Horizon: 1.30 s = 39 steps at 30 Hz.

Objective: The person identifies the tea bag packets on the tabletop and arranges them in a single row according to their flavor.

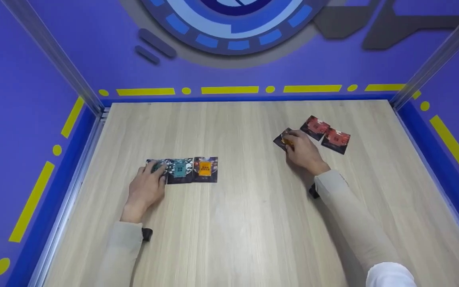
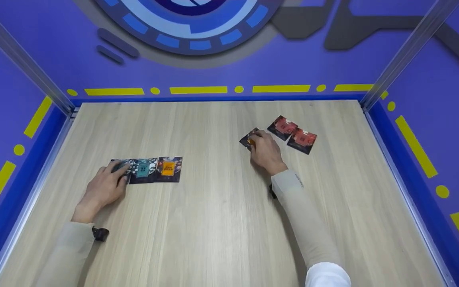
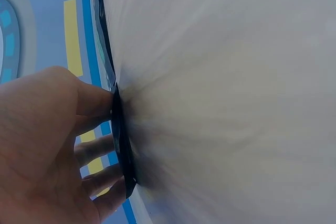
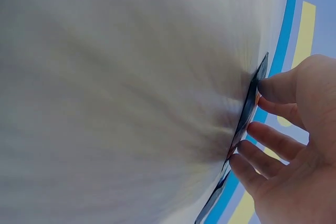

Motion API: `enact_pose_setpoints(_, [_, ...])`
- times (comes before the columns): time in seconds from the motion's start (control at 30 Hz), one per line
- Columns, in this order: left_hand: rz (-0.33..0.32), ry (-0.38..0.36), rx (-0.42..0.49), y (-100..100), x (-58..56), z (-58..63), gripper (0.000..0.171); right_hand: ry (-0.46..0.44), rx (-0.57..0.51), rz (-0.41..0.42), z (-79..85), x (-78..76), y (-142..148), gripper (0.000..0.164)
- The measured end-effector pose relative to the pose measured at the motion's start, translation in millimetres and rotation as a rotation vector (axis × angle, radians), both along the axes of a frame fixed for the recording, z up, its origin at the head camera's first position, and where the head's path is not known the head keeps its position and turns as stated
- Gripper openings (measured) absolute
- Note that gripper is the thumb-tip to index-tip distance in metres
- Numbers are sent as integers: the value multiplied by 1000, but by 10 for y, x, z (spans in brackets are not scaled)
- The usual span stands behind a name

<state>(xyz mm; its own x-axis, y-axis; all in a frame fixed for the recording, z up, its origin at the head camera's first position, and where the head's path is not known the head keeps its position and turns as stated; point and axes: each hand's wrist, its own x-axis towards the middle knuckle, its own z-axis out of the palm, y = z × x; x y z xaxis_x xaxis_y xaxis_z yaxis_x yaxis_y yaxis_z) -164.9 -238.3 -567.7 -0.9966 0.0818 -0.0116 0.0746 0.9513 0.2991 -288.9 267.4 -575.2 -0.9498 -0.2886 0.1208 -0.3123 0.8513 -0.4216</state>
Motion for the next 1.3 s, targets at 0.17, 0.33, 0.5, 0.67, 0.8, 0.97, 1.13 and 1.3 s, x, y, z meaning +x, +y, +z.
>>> enact_pose_setpoints(0.17, [-3, -7, 4, -2, 6, -12, 48, -19, 7, 27, 5, 41, -42, 39])
enact_pose_setpoints(0.33, [-6, 6, 11, -5, 31, -30, 48, -24, 21, 60, -1, 95, -90, 40])
enact_pose_setpoints(0.5, [-7, 17, 4, 7, 27, -16, 47, -23, 27, 73, 2, 137, -124, 38])
enact_pose_setpoints(0.67, [-4, 25, -14, 24, 22, -3, 47, 1, 22, 97, 3, 179, -158, 36])
enact_pose_setpoints(0.8, [0, 32, -16, 26, 23, 9, 47, -3, 27, 113, 16, 216, -201, 36])
enact_pose_setpoints(0.97, [0, 33, -11, 14, 15, 7, 47, 2, 35, 133, 32, 252, -264, 37])
enact_pose_setpoints(1.13, [-5, 28, -6, 12, 12, 6, 47, 0, 31, 149, 43, 293, -323, 37])
enact_pose_setpoints(1.3, [-2, 26, -8, 9, 11, 0, 48, -13, 40, 166, 49, 321, -388, 36])
